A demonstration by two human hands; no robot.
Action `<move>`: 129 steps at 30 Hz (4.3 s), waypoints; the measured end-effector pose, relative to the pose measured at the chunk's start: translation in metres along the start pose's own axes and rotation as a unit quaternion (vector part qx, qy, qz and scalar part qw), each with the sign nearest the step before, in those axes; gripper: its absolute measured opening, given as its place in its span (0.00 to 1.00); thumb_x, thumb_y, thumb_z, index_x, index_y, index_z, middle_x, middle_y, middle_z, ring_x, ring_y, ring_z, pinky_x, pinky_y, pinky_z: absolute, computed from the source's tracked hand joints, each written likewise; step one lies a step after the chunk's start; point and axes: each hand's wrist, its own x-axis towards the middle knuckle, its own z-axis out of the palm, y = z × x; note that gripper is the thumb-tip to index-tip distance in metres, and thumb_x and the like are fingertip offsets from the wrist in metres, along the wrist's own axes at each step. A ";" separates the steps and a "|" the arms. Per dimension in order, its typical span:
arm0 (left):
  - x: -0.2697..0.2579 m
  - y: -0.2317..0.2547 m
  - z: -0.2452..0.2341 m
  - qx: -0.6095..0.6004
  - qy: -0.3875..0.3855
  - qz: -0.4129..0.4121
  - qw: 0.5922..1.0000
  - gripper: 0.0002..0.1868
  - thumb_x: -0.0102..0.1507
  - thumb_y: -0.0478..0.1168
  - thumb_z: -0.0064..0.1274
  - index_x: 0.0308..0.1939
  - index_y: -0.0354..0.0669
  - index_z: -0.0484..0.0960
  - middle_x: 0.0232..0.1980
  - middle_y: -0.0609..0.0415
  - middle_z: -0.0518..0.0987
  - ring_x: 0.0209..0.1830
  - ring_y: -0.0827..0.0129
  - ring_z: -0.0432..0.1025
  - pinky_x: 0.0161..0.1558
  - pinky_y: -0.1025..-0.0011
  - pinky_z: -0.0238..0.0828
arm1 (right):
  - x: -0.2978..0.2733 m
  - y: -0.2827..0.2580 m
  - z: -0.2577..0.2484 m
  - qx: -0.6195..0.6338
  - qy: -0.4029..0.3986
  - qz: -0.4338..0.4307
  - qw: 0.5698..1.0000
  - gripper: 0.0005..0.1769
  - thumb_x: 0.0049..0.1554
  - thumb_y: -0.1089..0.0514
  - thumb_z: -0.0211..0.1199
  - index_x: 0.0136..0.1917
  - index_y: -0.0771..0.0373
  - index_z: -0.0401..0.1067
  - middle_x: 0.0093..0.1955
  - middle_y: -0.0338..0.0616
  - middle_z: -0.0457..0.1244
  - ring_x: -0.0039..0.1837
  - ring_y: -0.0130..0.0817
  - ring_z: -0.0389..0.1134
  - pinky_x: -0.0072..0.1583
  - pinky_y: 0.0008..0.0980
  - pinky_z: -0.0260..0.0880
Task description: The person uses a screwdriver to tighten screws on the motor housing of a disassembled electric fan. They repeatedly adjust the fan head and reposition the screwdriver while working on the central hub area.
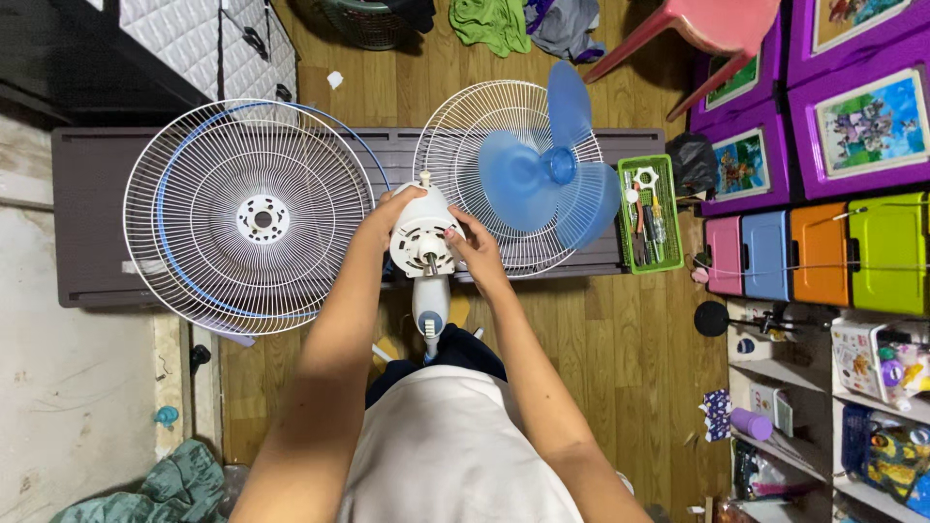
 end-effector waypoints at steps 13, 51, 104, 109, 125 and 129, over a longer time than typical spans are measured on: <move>-0.007 0.002 -0.003 0.001 0.009 -0.015 1.000 0.57 0.49 0.54 0.65 0.74 0.41 0.50 0.55 0.36 0.77 0.49 0.52 0.79 0.44 0.54 0.82 | -0.013 -0.009 0.018 -0.119 0.120 -0.147 0.975 0.14 0.56 0.60 0.70 0.54 0.67 0.73 0.57 0.42 0.66 0.61 0.31 0.68 0.62 0.31 0.73; -0.021 0.012 -0.002 0.009 0.014 -0.034 0.999 0.47 0.51 0.55 0.62 0.69 0.42 0.61 0.56 0.38 0.78 0.49 0.53 0.80 0.43 0.52 0.83 | -0.006 0.026 -0.029 -0.021 -0.031 0.054 0.998 0.31 0.56 0.59 0.69 0.71 0.61 0.64 0.57 0.39 0.70 0.58 0.23 0.71 0.60 0.23 0.70; -0.021 0.014 -0.005 0.033 -0.073 -0.043 0.996 0.34 0.58 0.60 0.53 0.59 0.38 0.77 0.46 0.42 0.84 0.38 0.60 0.82 0.36 0.60 0.83 | -0.030 0.086 0.002 0.040 0.062 -0.012 0.997 0.11 0.60 0.66 0.65 0.53 0.68 0.65 0.42 0.45 0.68 0.41 0.26 0.70 0.45 0.25 0.73; -0.023 0.015 -0.005 0.038 -0.082 -0.037 0.995 0.36 0.57 0.60 0.52 0.60 0.38 0.77 0.47 0.41 0.84 0.38 0.60 0.83 0.35 0.63 0.84 | -0.026 0.090 -0.003 0.033 0.049 -0.013 0.998 0.12 0.60 0.66 0.66 0.54 0.69 0.65 0.43 0.44 0.67 0.41 0.25 0.70 0.44 0.24 0.73; -0.024 0.015 -0.007 0.036 -0.033 0.005 0.999 0.37 0.55 0.57 0.57 0.61 0.39 0.72 0.48 0.43 0.82 0.42 0.60 0.81 0.41 0.58 0.83 | -0.010 0.097 -0.013 0.022 0.009 0.018 1.000 0.10 0.60 0.65 0.66 0.51 0.69 0.68 0.43 0.45 0.69 0.42 0.26 0.71 0.45 0.25 0.74; -0.026 0.014 -0.007 0.020 -0.065 -0.025 0.997 0.35 0.54 0.59 0.57 0.58 0.39 0.78 0.47 0.44 0.83 0.40 0.60 0.81 0.40 0.58 0.82 | -0.018 0.098 -0.016 -0.007 0.001 -0.011 1.000 0.11 0.60 0.64 0.66 0.51 0.68 0.66 0.46 0.45 0.69 0.46 0.27 0.71 0.47 0.26 0.74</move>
